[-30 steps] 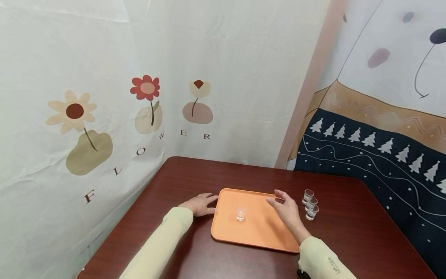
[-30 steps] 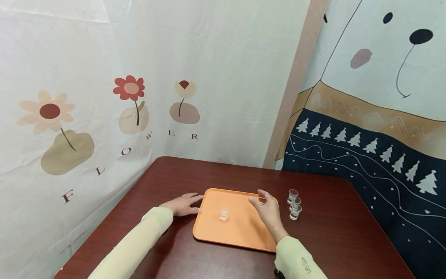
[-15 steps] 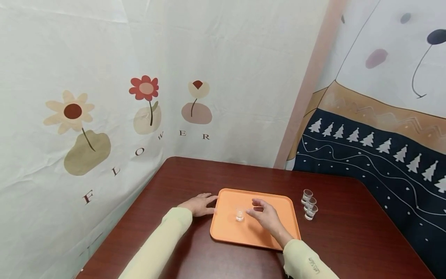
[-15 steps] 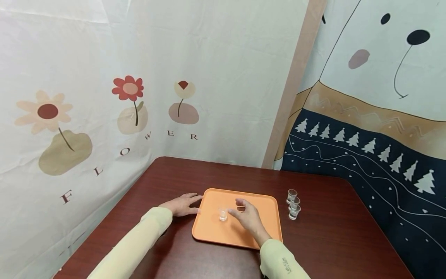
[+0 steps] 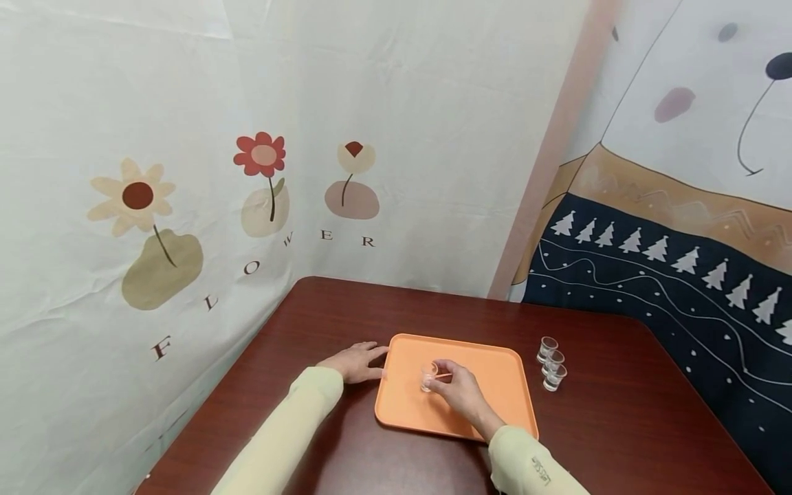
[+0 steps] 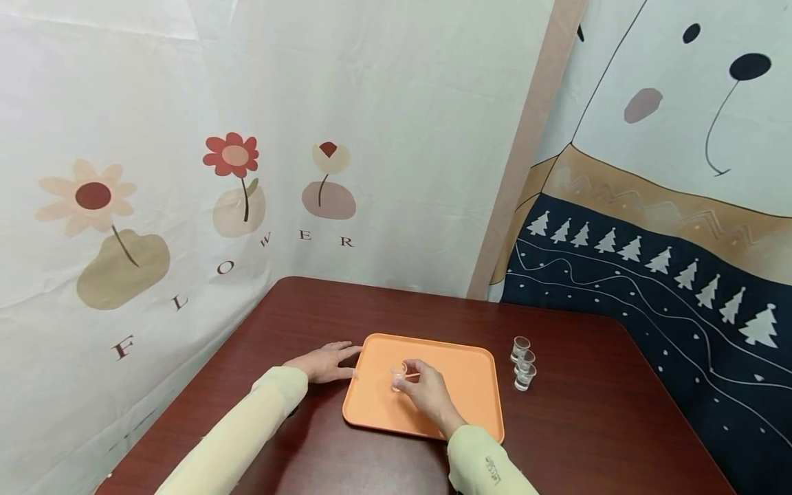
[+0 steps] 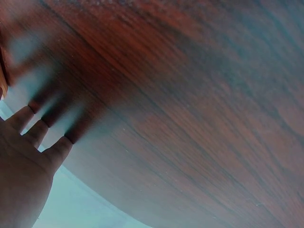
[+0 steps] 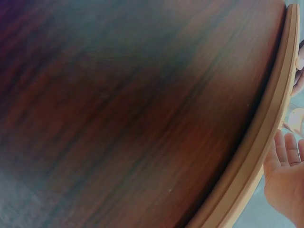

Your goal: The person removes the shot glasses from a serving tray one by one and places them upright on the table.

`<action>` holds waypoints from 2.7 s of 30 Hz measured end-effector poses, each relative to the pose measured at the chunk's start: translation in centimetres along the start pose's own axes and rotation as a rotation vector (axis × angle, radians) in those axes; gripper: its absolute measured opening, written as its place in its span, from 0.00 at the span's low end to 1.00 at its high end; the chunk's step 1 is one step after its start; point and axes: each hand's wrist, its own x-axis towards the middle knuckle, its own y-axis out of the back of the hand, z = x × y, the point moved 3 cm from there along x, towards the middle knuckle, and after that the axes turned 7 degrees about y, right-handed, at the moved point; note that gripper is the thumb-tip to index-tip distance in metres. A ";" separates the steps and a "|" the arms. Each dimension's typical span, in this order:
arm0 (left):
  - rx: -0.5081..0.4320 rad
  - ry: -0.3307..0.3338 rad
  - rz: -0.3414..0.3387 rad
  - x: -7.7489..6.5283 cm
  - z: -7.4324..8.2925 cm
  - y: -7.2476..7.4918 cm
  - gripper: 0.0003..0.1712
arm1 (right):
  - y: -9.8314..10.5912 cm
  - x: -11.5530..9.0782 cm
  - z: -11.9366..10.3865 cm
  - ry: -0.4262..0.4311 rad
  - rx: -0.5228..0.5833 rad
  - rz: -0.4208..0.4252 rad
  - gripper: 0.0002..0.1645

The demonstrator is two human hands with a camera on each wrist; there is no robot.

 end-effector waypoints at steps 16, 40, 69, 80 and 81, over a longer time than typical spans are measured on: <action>0.022 -0.006 0.016 0.3 -0.1 -0.3 0.39 | 0.2 0.2 0.0 0.006 -0.026 0.029 0.23; -0.004 0.011 -0.003 0.4 0.0 -0.5 0.40 | 8.7 -1.8 0.6 -0.098 -0.104 0.183 0.24; -0.023 -0.012 -0.001 0.4 0.5 -0.4 0.39 | 18.1 -6.9 4.6 -0.185 -0.350 0.328 0.31; -0.015 -0.005 -0.007 0.5 -0.2 -0.3 0.39 | 19.5 -7.8 6.4 -0.249 -0.363 0.318 0.32; -0.018 -0.003 -0.008 0.5 -0.2 -0.3 0.39 | 19.6 -7.8 6.6 -0.252 -0.365 0.319 0.32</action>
